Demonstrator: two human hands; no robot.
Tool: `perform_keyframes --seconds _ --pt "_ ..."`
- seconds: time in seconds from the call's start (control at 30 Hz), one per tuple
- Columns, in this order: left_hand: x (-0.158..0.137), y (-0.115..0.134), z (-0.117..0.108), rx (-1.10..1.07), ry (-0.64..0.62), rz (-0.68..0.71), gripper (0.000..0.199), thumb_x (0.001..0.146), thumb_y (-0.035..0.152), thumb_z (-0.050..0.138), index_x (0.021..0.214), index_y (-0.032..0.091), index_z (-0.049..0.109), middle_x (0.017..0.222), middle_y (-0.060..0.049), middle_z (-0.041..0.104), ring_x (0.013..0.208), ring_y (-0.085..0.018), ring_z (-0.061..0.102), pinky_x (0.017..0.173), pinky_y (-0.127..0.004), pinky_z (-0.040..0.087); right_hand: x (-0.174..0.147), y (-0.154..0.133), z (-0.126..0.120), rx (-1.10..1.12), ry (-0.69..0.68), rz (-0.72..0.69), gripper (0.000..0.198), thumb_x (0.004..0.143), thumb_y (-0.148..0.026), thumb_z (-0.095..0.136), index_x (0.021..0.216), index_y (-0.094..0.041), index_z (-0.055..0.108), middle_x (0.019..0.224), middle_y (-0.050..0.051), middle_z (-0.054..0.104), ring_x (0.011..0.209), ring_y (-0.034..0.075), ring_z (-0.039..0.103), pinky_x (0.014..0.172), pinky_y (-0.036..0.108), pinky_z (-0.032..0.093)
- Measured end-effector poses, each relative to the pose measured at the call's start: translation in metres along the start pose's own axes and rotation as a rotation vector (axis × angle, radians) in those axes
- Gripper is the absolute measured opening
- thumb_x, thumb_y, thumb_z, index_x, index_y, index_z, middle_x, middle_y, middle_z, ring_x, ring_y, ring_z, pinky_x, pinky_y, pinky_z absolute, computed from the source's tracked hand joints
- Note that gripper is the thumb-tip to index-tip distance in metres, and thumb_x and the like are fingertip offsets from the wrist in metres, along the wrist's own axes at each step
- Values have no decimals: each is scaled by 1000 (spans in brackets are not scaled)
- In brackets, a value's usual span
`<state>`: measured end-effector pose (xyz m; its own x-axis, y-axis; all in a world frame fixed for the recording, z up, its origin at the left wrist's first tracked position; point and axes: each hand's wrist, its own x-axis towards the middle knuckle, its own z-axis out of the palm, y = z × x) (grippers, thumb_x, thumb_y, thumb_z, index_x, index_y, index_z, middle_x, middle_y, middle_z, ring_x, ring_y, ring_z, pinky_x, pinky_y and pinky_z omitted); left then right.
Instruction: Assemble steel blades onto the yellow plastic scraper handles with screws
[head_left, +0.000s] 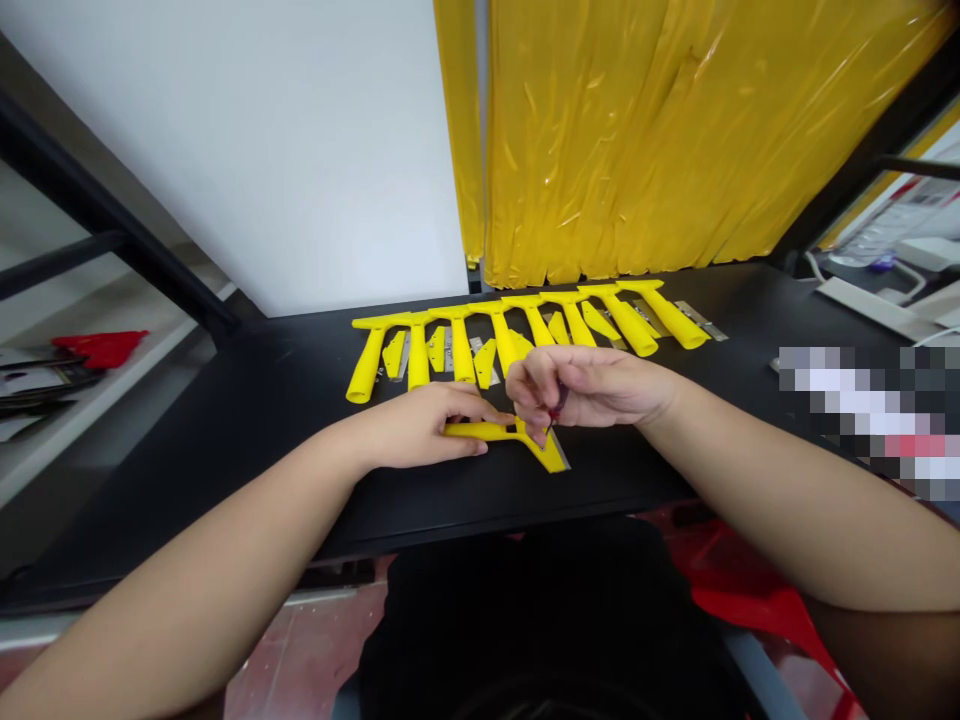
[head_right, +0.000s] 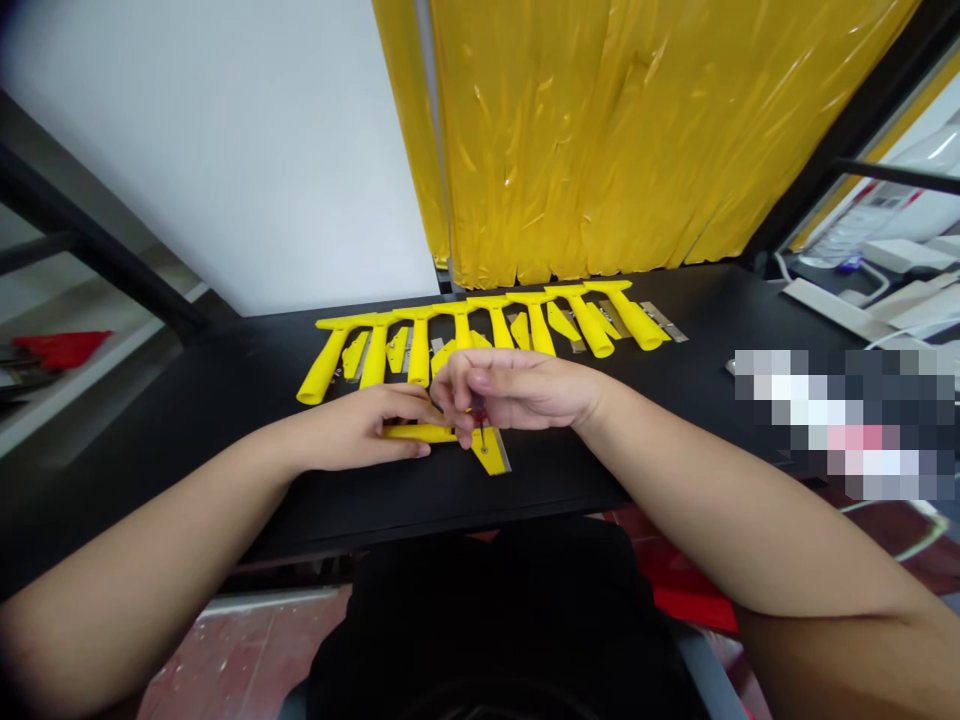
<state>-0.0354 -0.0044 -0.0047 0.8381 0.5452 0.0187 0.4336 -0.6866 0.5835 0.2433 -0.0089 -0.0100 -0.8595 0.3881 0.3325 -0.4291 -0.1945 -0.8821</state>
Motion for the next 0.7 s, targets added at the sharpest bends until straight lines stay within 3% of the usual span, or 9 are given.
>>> perform_keyframes --seconds 0.1,0.2,0.33,0.47,0.6,0.7 --pt "0 0 0 0 -45 -20 39 97 36 75 135 31 79 111 -6 75 100 -22 71 94 -34 57 1 2 -1 -23 -33 1 45 113 -48 53 89 -14 70 84 3 57 77 16 56 82 36 56" --pt "0 -1 0 -7 -59 -35 37 97 38 75 133 30 80 113 -7 74 99 -22 71 92 -34 57 2 1 2 32 -44 34 42 112 -55 52 101 -17 68 67 -6 44 61 13 41 72 32 50" --pt "0 -1 -1 4 -49 -15 40 97 36 75 137 32 78 113 -6 74 103 -23 71 98 -37 56 2 -2 7 64 43 50 28 105 -46 71 101 -22 56 81 -4 53 66 11 46 73 28 45" --pt "0 0 -1 7 -45 -3 41 98 35 74 139 35 76 113 -5 75 103 -22 71 99 -36 57 2 0 4 24 41 16 31 107 -46 65 95 -17 63 98 3 61 79 15 60 77 34 52" --pt "0 -1 0 -12 -52 -26 39 97 36 75 136 32 78 114 -6 75 102 -22 72 95 -34 57 4 3 3 18 -10 17 44 113 -53 51 99 -15 70 71 -4 46 62 12 44 71 32 51" --pt "0 -1 0 4 -54 -34 40 97 35 75 137 33 78 114 -6 75 105 -23 72 97 -35 56 5 3 7 29 2 7 36 108 -57 61 110 -21 63 68 -9 40 59 10 37 70 28 46"
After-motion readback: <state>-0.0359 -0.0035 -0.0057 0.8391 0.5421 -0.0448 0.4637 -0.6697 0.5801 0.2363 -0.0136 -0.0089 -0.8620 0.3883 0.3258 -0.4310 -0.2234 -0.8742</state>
